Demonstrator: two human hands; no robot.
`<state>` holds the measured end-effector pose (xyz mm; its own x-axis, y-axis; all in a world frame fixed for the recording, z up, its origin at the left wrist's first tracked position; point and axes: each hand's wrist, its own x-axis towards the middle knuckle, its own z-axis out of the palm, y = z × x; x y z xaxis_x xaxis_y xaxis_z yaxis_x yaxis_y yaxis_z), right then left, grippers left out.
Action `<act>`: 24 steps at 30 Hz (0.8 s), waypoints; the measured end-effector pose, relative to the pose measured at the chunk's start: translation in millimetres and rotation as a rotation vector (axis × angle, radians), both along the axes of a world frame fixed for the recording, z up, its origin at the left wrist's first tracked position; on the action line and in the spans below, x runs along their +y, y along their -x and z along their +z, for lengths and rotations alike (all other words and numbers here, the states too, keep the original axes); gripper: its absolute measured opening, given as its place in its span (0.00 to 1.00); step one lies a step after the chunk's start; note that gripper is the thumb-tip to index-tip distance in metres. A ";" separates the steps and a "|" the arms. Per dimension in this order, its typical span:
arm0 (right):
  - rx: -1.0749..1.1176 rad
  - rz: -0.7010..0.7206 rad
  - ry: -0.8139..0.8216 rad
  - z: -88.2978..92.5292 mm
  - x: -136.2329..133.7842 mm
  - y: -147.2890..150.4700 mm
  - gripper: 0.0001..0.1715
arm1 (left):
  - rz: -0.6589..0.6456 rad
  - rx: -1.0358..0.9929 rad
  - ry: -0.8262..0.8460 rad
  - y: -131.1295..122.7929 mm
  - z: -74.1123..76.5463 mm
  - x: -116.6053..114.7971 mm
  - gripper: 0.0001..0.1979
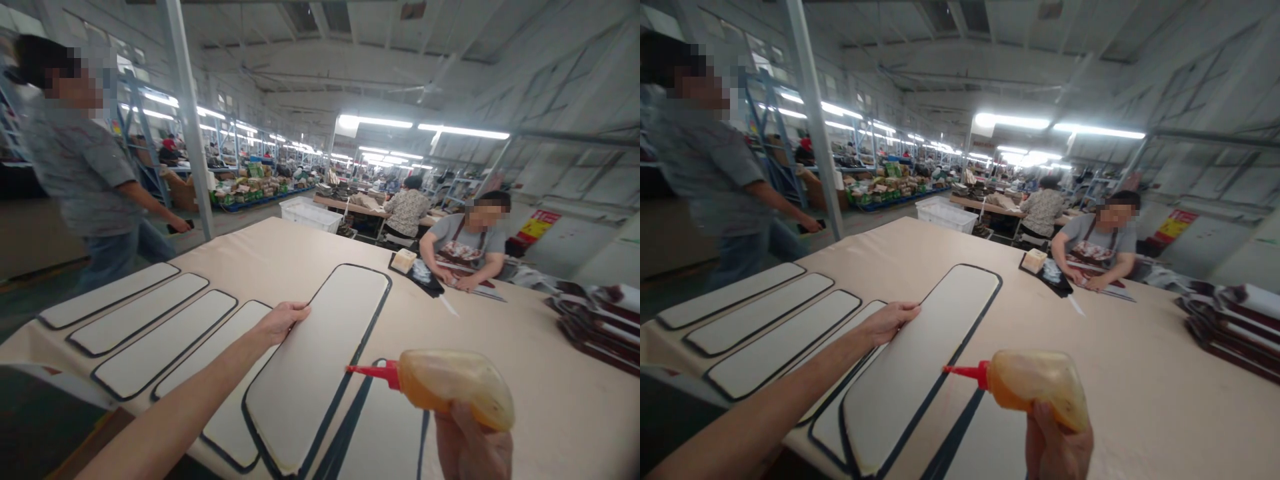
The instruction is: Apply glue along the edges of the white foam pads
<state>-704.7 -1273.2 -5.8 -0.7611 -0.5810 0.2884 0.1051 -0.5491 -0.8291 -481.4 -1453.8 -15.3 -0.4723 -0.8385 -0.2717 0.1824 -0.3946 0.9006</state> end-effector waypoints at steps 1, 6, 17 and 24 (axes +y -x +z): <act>-0.009 0.006 -0.006 -0.7 0.8 0.4 0.20 | 0.003 -0.001 0.000 0.5 0.0 -1.1 0.12; -0.021 0.092 -0.025 -7.4 6.3 4.8 0.20 | 0.024 -0.004 0.016 4.5 -1.7 -7.1 0.10; -0.045 0.131 -0.063 -10.6 17.5 8.9 0.24 | 0.016 -0.032 0.043 17.8 0.7 -16.8 0.14; 0.003 0.232 -0.085 -30.8 27.6 20.9 0.27 | 0.070 -0.061 0.028 25.2 6.1 -16.0 0.16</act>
